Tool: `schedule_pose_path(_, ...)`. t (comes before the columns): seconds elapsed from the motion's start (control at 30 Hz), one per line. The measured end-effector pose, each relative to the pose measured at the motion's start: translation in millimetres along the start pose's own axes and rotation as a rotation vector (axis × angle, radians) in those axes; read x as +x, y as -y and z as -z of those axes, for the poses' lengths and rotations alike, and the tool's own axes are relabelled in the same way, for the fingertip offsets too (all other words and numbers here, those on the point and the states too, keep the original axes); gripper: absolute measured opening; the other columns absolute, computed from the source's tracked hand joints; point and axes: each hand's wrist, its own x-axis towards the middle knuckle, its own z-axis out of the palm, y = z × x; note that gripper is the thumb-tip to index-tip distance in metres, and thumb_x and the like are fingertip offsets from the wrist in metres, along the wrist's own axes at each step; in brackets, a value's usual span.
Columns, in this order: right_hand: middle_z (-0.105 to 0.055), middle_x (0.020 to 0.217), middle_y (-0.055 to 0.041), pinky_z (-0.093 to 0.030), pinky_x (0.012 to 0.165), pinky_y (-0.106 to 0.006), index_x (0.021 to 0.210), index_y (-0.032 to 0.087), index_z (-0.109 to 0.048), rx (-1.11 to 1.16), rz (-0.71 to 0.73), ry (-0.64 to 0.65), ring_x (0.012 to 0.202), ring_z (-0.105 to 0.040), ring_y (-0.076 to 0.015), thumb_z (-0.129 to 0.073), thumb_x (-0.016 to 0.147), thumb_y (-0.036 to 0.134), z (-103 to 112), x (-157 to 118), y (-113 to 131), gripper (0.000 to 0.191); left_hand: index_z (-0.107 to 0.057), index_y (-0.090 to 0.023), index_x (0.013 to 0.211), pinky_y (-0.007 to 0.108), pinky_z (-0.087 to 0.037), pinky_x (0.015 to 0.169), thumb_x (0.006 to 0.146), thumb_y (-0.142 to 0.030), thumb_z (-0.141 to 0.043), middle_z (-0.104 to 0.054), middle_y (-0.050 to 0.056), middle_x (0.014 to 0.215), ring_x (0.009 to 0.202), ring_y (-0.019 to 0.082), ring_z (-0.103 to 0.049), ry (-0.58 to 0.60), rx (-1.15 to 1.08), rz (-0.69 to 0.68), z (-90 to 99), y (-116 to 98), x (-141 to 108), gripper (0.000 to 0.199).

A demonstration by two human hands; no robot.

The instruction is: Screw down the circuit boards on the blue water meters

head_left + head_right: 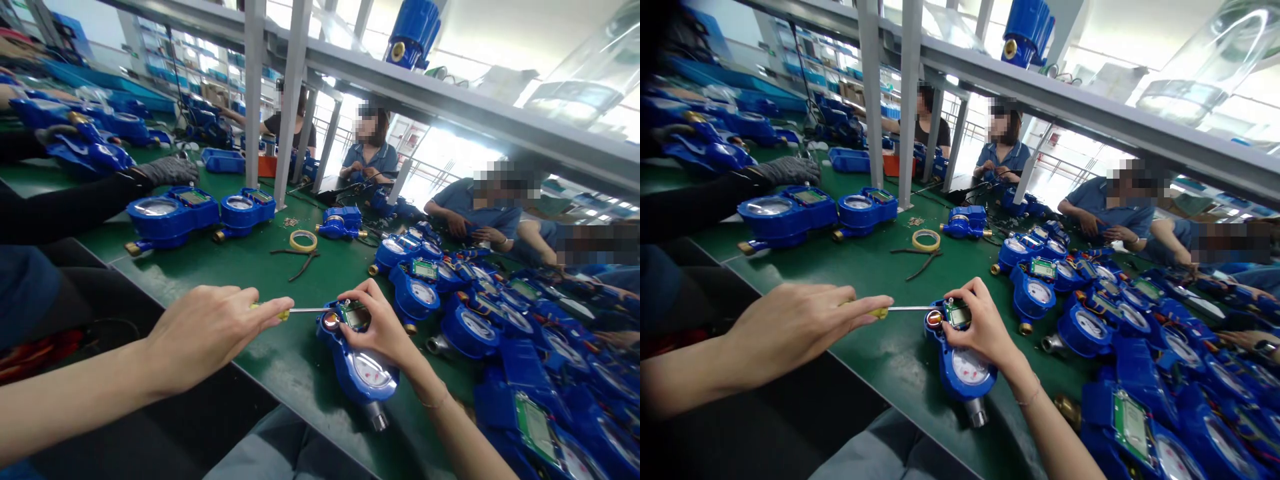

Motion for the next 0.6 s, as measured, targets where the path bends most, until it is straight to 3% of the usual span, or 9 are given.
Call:
schedule_pose_path(0.37, -0.046, 0.1, -0.0051, -0.047, 0.084, -0.035, 0.108, 0.019, -0.06, 0.064, -0.024, -0.065, 0.094, -0.052, -0.0219, -0.068, 0.07, 0.011, -3, -3, -6, 0.04, -0.048, -0.044, 0.124, 0.03, -0.031, 0.05, 0.098, -0.037, -0.03, -0.061, -0.003, 0.072, 0.061, 0.02, -0.064, -0.07, 0.003, -0.018, -0.7, -3, 8, 0.033)
schedule_pose_path(0.6, -0.049, 0.1, -0.0052, -0.048, 0.086, -0.035, 0.106, 0.019, -0.063, 0.027, 0.003, -0.093, 0.094, -0.053, -0.0219, -0.072, 0.067, 0.01, -2, -7, -5, 0.042, -0.05, -0.042, 0.124, 0.028, -0.028, 0.048, 0.094, -0.032, -0.042, -0.063, -0.002, 0.072, 0.059, 0.02, -0.064, -0.043, 0.088, -0.086, 22.9, -8, 16, 0.033)
